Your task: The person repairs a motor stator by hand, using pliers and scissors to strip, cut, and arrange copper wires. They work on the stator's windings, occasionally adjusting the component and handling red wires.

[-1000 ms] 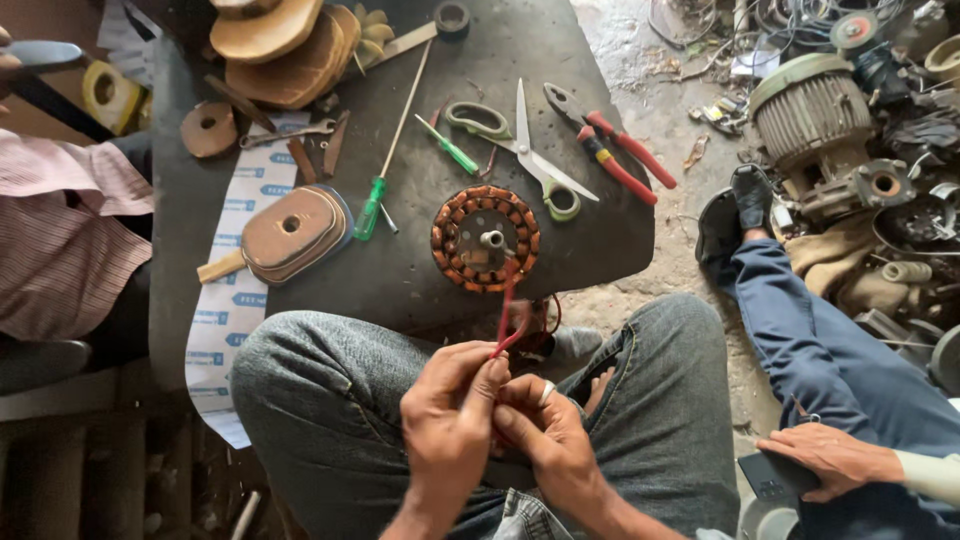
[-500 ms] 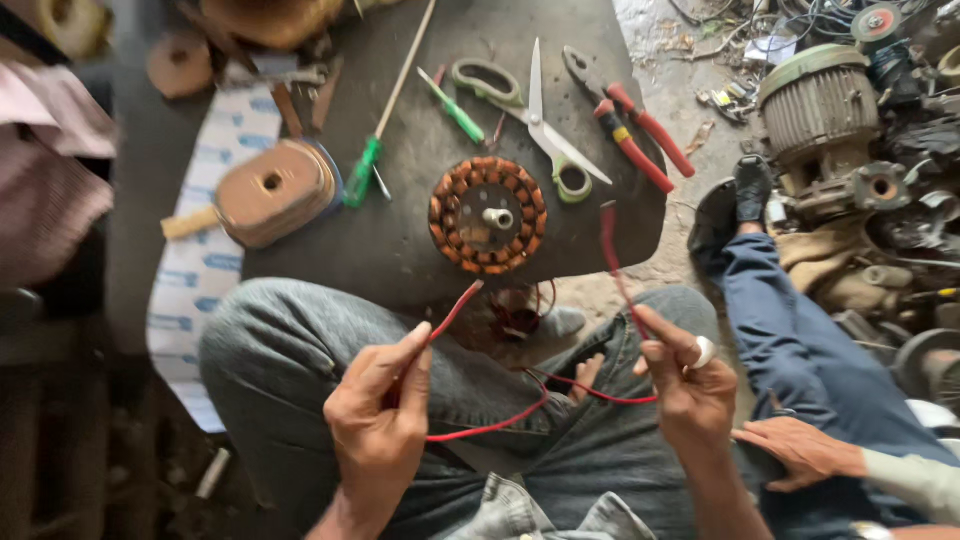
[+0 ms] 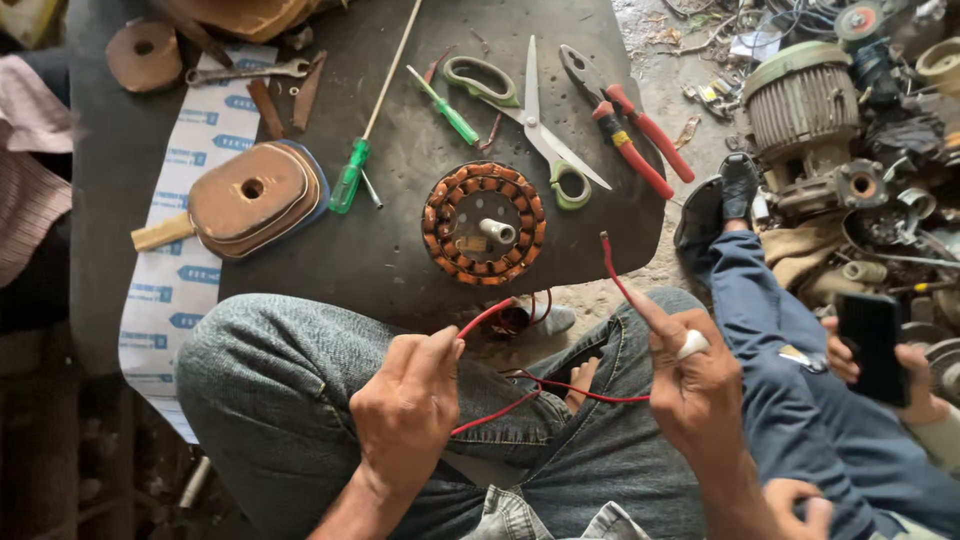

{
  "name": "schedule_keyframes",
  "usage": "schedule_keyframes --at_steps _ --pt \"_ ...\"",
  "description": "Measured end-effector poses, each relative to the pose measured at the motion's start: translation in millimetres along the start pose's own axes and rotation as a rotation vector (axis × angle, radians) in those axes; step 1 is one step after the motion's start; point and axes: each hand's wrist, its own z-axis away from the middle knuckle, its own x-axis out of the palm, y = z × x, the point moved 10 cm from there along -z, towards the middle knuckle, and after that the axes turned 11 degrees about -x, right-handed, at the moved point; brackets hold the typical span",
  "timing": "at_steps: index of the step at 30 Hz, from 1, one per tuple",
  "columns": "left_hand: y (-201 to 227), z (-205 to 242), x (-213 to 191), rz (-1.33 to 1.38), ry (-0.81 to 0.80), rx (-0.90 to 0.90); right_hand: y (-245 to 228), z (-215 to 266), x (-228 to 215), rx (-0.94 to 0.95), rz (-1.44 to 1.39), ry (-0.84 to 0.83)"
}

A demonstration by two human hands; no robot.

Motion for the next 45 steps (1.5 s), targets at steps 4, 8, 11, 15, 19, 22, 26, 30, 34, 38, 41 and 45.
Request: schedule_keyframes --at_steps 4,8,11,15,19,22,26,30,34,38,41,45 --pt "3 -3 4 -0.023 -0.053 0.053 -13 -13 15 -0.084 0.038 -0.085" --pt "5 -4 11 -0.062 -0.086 0.060 -22 -19 23 -0.150 0.133 -0.093" --pt "6 -4 20 -0.077 -0.126 0.071 -28 -20 28 -0.204 0.140 -0.107" --pt "7 -6 27 -0.064 -0.157 0.069 -27 -23 32 -0.198 0.097 -0.107" --pt "8 -6 30 -0.093 -0.152 0.094 -21 -24 35 -0.185 0.063 -0.115" --pt "6 -4 31 -0.109 -0.152 0.090 -21 -24 39 -0.203 0.056 -0.121" --pt "5 -3 36 -0.135 -0.172 0.087 -20 -24 42 -0.200 0.063 -0.130" --pt "3 -2 39 -0.161 -0.187 0.094 -15 -24 44 -0.170 0.034 -0.124" --pt "2 -1 38 -0.158 -0.181 0.092 -13 -23 44 -0.163 0.015 -0.123" --pt "3 -1 38 -0.156 -0.187 0.096 -11 -23 44 -0.144 0.036 -0.122" --pt "3 -1 39 -0.161 -0.194 0.095 -7 -22 46 -0.114 0.018 -0.135" --pt "2 0 41 -0.167 -0.190 0.101 -8 -23 45 -0.130 -0.005 -0.131"
